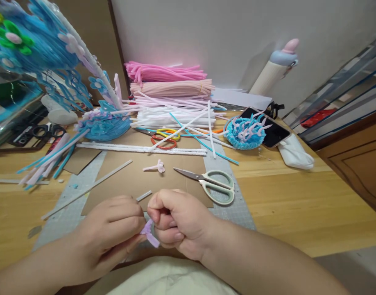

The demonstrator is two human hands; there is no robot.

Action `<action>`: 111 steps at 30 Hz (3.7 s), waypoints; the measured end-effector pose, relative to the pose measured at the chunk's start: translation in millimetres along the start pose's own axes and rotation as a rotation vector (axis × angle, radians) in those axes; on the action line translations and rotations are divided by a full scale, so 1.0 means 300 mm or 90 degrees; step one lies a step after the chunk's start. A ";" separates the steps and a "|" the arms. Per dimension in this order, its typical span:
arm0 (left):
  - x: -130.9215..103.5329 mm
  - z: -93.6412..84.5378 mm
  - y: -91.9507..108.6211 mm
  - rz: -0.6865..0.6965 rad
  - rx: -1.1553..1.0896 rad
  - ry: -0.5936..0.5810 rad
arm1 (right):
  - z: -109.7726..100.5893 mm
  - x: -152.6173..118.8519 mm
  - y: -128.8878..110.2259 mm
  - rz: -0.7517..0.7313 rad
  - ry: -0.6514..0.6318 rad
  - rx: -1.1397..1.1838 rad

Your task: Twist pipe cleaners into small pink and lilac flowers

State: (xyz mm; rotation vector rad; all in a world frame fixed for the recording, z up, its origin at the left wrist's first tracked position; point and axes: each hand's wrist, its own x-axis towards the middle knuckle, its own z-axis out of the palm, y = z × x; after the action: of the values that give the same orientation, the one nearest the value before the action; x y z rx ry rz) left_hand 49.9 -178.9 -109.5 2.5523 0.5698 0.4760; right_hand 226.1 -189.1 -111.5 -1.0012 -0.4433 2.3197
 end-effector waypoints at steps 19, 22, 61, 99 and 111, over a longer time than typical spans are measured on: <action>0.000 0.013 -0.034 -0.056 -0.018 0.040 | -0.044 0.037 -0.037 0.003 -0.137 -0.012; -0.005 0.004 -0.049 -0.051 0.010 0.033 | -0.057 0.048 -0.050 -0.043 -0.151 -0.140; 0.000 -0.004 -0.045 -0.402 -0.741 -0.031 | -0.044 -0.001 -0.047 -0.872 0.058 -1.248; -0.018 -0.010 -0.048 -0.177 -0.127 0.107 | -0.020 0.054 0.016 -0.300 -0.032 -0.425; 0.001 0.009 -0.052 -0.395 -0.516 0.054 | -0.043 0.027 -0.024 -0.851 0.095 -1.269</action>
State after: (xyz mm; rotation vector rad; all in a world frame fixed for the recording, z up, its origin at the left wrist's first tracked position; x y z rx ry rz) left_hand 46.4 -167.3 -119.8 1.5008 0.9222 0.4590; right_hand 233.9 -177.4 -121.1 -0.8575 -2.4433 0.0406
